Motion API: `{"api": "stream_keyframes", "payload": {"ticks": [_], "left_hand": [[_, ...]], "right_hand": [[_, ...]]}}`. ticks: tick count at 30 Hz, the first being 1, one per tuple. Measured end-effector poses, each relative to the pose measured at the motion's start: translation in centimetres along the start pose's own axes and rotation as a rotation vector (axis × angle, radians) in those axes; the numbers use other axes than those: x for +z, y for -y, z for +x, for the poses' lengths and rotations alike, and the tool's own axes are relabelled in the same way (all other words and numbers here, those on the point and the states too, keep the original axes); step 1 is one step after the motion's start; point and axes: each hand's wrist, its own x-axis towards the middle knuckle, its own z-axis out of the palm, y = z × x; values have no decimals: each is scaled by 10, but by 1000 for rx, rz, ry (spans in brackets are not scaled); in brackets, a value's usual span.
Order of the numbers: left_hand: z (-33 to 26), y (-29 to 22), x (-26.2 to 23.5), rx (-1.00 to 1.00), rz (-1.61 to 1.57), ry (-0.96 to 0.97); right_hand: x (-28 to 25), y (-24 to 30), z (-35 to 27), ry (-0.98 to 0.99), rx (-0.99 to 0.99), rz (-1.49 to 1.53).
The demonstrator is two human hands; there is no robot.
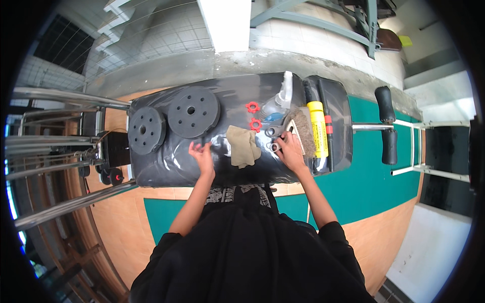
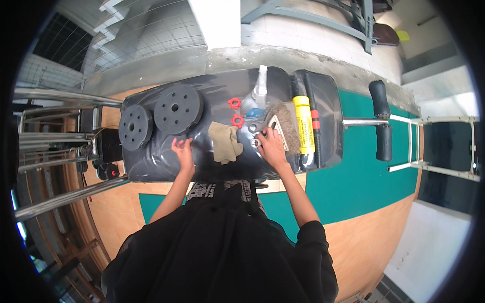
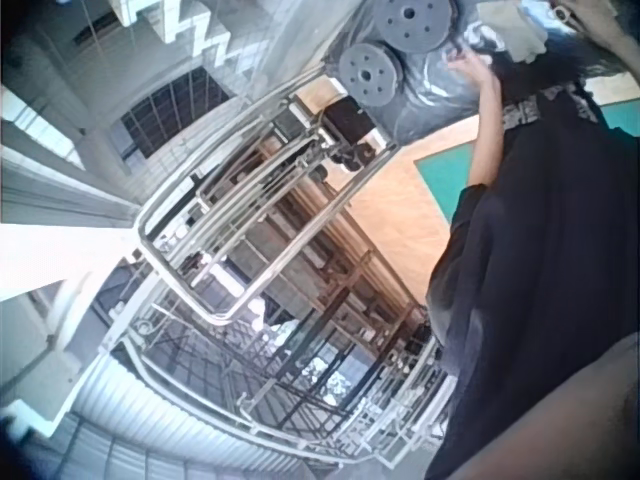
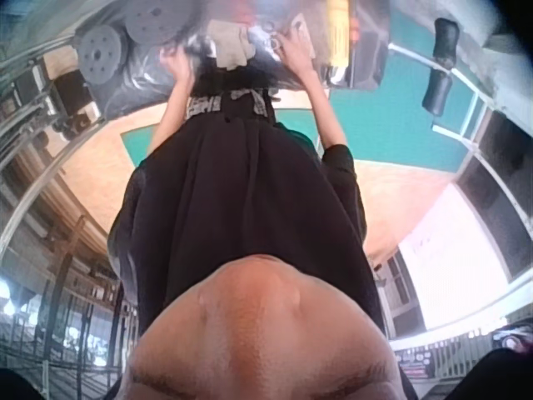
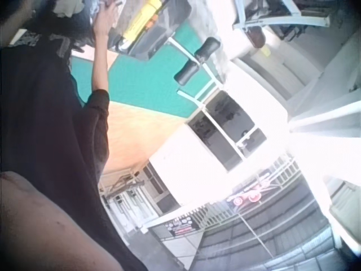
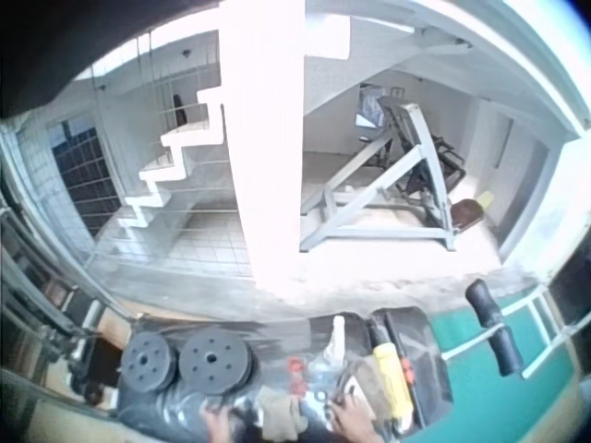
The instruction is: The person assembles a dumbbell by inserting a barbell rod through weight plates and securing it with collars. They then disassemble the dumbbell, remove the components, and wipe the weight plates with a cloth.
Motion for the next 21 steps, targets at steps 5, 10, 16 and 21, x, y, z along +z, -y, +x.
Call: {"api": "stream_keyframes", "payload": {"ticks": [5,10,16,21], "left_hand": [[37,-5,-24,-326,-384,-46],[69,-23,-31,-268,-336,132],[97,-12,-58,-298,-218,311],[99,-20,-70,-387,-205,473]], "right_hand": [[-10,-3,-8,-101,4,-90],[-34,-16,-26,-362,-79,-18],[-112,47,-50,-616,107,266],[-110,119,-27,-293,350,551]]}}
